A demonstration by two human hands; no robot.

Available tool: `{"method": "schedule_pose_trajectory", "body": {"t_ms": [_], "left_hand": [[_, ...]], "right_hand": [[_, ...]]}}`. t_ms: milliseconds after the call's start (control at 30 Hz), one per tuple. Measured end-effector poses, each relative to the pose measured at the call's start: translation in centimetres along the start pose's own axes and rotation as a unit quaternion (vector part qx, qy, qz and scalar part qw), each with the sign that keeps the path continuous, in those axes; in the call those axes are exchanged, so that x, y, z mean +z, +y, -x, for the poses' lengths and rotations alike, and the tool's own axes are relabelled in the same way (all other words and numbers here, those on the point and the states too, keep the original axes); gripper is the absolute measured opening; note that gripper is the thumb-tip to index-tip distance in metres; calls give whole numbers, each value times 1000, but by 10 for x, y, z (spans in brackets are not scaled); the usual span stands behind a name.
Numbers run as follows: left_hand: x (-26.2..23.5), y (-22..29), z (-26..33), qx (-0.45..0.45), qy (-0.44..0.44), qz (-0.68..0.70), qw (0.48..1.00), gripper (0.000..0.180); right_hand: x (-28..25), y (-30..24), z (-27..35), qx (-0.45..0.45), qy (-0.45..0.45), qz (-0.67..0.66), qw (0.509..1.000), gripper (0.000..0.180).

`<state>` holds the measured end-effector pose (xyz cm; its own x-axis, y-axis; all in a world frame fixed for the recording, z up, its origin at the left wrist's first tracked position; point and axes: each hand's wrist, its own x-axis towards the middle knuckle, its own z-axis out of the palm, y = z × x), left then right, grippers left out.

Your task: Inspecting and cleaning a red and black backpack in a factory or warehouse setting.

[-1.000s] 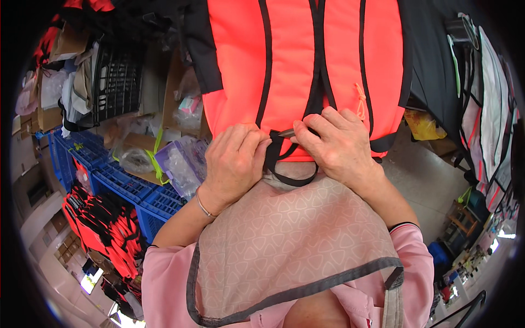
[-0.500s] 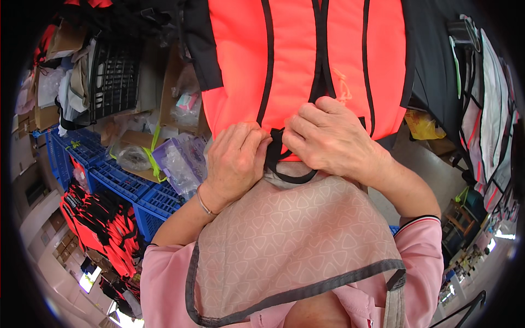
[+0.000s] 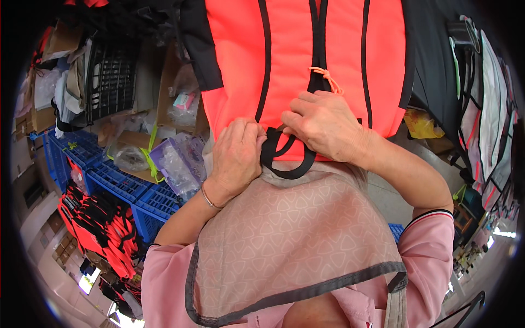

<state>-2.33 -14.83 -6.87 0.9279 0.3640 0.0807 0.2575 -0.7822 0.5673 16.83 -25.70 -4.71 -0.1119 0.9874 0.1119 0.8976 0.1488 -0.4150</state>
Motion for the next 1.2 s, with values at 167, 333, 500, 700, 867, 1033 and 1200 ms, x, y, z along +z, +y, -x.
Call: {"method": "schedule_pose_trajectory", "body": {"t_ms": [167, 333, 500, 700, 867, 1033, 1200], "left_hand": [[4, -3, 3, -10, 22, 20, 1000, 19], [4, -2, 3, -4, 25, 16, 1000, 20], [4, -3, 3, 4, 31, 12, 999, 21], [4, -3, 2, 10, 33, 5, 999, 19], [4, -2, 2, 9, 34, 10, 999, 20], [7, -4, 1, 13, 21, 13, 1000, 21], [10, -9, 2, 8, 10, 43, 999, 21]], "right_hand": [[-3, -3, 9, 80, -7, -29, 996, 21], [-7, 1, 6, 31, 16, -7, 999, 21], [-11, 6, -1, -5, 7, 6, 1000, 20], [-13, 9, -7, -38, -15, 17, 999, 18], [-17, 9, -14, -70, -22, 14, 997, 13], [-13, 6, -21, -106, -60, 43, 992, 11], [3, 9, -13, -29, -45, 4, 999, 13]]}}
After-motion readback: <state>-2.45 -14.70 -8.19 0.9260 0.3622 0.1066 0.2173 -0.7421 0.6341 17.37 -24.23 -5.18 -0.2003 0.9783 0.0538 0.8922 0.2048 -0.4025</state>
